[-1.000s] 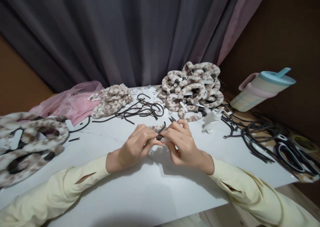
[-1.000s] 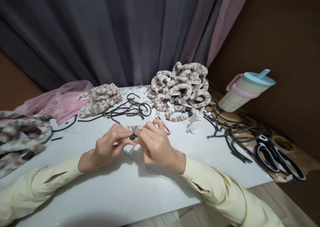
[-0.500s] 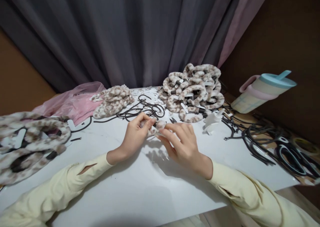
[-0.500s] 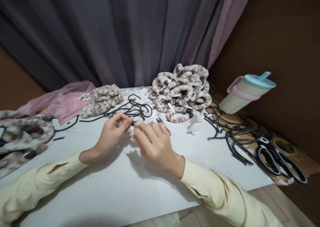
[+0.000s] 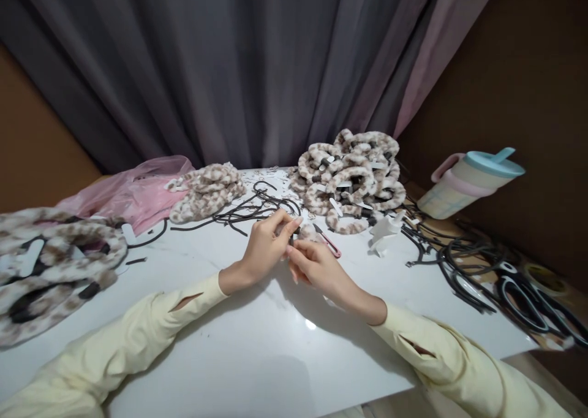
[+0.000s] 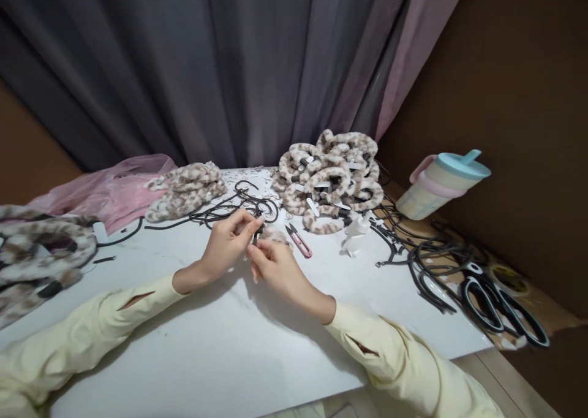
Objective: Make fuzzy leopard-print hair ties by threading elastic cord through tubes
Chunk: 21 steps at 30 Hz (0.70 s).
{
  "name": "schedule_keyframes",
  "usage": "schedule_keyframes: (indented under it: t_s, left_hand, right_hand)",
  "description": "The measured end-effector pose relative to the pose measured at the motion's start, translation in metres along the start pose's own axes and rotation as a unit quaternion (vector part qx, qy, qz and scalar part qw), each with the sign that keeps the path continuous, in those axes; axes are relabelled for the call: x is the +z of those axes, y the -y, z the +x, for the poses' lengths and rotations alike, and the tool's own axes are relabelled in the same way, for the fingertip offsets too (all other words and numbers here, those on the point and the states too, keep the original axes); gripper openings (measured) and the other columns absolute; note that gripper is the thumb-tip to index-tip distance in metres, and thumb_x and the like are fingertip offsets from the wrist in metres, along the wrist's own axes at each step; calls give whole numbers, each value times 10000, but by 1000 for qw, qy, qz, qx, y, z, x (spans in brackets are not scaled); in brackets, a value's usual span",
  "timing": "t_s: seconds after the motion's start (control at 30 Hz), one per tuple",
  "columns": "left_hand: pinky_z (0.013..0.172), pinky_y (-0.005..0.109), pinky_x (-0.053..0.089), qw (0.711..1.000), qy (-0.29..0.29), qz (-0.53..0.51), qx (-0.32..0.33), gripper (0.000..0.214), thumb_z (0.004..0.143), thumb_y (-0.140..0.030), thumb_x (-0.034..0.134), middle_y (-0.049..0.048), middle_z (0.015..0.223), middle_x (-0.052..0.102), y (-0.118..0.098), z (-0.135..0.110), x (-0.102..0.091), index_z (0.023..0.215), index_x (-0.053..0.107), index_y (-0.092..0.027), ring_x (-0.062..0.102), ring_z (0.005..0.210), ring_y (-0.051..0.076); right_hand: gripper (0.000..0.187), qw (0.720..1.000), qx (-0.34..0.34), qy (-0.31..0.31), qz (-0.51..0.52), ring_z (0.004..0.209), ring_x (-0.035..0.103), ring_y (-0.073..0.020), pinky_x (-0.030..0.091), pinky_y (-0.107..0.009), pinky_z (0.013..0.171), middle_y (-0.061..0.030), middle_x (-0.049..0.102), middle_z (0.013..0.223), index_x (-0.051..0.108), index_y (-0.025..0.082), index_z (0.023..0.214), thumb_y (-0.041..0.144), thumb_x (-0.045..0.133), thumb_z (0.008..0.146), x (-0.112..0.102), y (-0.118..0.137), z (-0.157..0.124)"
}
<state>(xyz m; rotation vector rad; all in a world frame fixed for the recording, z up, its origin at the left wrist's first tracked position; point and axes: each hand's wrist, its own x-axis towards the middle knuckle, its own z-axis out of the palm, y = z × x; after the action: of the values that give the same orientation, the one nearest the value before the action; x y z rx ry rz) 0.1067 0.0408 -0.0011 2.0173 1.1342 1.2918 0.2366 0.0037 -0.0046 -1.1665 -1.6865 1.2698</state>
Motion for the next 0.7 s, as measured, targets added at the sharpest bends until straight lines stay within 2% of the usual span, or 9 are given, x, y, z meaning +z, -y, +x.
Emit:
schedule_keyframes:
  t_s: [0.07, 0.13, 0.23, 0.33, 0.4, 0.5, 0.6, 0.7]
  left_hand:
    - [556, 211, 337, 992, -4, 62, 108, 258, 896, -240, 492, -42, 592, 471, 8, 3, 1, 650, 444, -178, 418, 554, 99]
    - [599, 224, 348, 973, 3, 115, 200, 270, 905, -184, 462, -26, 605, 455, 15, 6, 2, 637, 421, -180, 421, 610, 120]
    - [612, 239, 350, 954, 35, 152, 257, 298, 919, -172, 429, -19, 598, 432, 21, 9, 1, 624, 388, -187, 402, 619, 135]
    - [611, 245, 347, 953, 69, 167, 242, 301, 921, -174, 423, -14, 613, 445, 22, 11, 0, 623, 380, -189, 408, 621, 139]
    - [609, 247, 341, 956, 88, 176, 216, 291, 913, -164, 429, -15, 615, 453, 23, 11, -1, 626, 385, -187, 416, 619, 139]
    - [600, 242, 329, 963, 104, 175, 178, 273, 891, -139, 444, -20, 603, 459, 24, 10, -1, 625, 399, -180, 428, 608, 133]
    - [585, 225, 320, 973, 124, 145, 130, 261, 876, -146, 464, -25, 597, 474, 21, 7, 0, 619, 427, -170, 447, 592, 118]
    - [561, 203, 313, 983, 131, 103, 71, 244, 874, -174, 472, -38, 580, 471, 15, 4, 1, 630, 466, -164, 438, 552, 97]
  right_hand:
    - [376, 1000, -14, -11, -5, 408, 363, -62, 264, -203, 419, 45, 439, 452, 440, 172, 555, 330, 470, 895, -3, 3, -1]
    - [349, 1000, -1, 5, -18, 411, 355, -61, 272, -202, 435, 54, 415, 437, 480, 163, 568, 294, 460, 890, -7, 5, -1]
    - [309, 998, 41, 38, -31, 388, 320, -65, 262, -208, 429, 64, 392, 421, 528, 158, 620, 258, 419, 891, -13, 6, 0]
    - [292, 990, 23, 30, -137, 424, 309, -72, 230, -218, 453, 65, 355, 452, 465, 172, 581, 229, 453, 868, -18, 6, 2]
    - [292, 970, -19, 1, -244, 460, 319, -80, 215, -230, 487, 60, 347, 485, 431, 177, 576, 216, 472, 863, -23, 5, 1]
    - [264, 936, -65, -39, -344, 531, 390, -106, 237, -241, 536, 29, 422, 571, 481, 176, 645, 231, 436, 899, -31, -1, 2]
    - [233, 919, -90, -80, -376, 643, 458, -132, 281, -245, 577, -23, 498, 735, 528, 173, 680, 206, 435, 891, -38, -9, 6]
    - [251, 926, -106, -105, -347, 692, 484, -134, 322, -248, 615, -45, 523, 850, 506, 170, 629, 178, 442, 871, -42, -15, 11]
